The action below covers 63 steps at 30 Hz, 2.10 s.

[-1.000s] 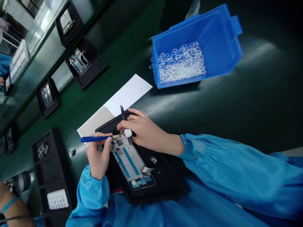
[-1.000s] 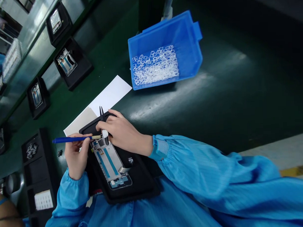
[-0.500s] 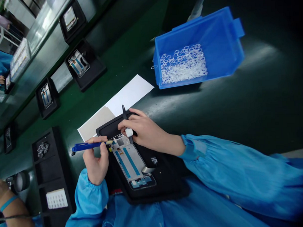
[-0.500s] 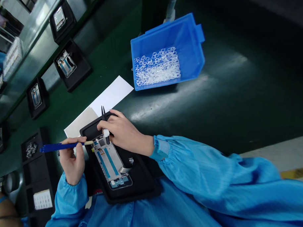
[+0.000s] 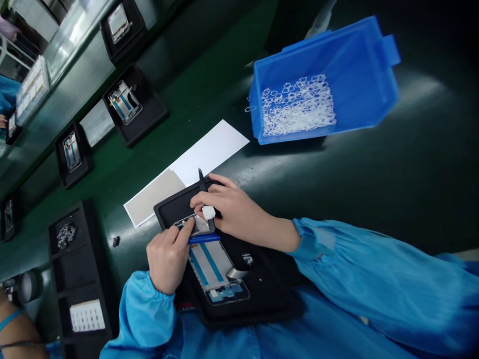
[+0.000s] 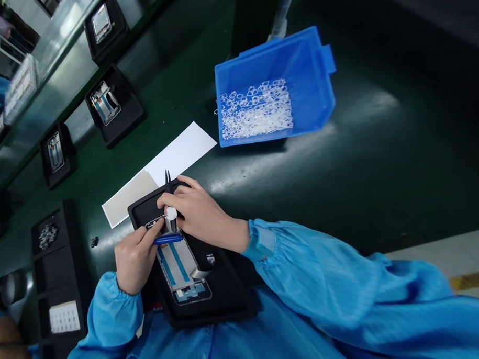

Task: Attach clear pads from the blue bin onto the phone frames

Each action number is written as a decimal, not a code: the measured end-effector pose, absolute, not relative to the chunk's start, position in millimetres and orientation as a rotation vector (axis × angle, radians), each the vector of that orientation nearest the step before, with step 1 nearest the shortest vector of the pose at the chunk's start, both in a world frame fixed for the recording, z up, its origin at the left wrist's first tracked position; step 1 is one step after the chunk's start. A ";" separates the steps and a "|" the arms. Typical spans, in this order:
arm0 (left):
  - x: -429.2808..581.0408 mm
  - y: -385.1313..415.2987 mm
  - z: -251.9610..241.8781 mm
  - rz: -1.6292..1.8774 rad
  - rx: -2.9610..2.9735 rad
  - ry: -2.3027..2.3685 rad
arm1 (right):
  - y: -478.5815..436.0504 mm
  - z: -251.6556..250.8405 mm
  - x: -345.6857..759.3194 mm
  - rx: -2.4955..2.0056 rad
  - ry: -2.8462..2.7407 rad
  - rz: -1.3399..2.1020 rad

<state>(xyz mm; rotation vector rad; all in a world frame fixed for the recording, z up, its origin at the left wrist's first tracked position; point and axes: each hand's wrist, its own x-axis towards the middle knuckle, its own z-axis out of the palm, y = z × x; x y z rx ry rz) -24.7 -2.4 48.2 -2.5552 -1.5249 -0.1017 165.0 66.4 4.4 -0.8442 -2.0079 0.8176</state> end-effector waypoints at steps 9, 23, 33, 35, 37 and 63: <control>-20.3 3.8 61.8 0.295 -2.664 -1.668 | 64.4 12.7 175.3 -0.859 -1.523 0.928; -18.4 84.0 54.8 0.174 -2.517 -2.045 | 148.6 10.5 143.3 -1.097 -1.382 1.348; -20.1 80.9 43.9 0.172 -2.509 -2.025 | 158.3 4.8 136.3 -1.295 -1.434 1.251; -20.4 81.5 44.1 0.178 -2.504 -2.034 | 156.6 4.5 136.8 -1.305 -1.471 1.218; -20.7 81.9 44.8 0.184 -2.500 -2.046 | 156.0 3.6 137.2 -1.306 -1.532 1.173; -40.0 61.2 55.9 -0.178 -2.948 -2.504 | 41.3 9.1 165.4 -1.193 -1.474 1.053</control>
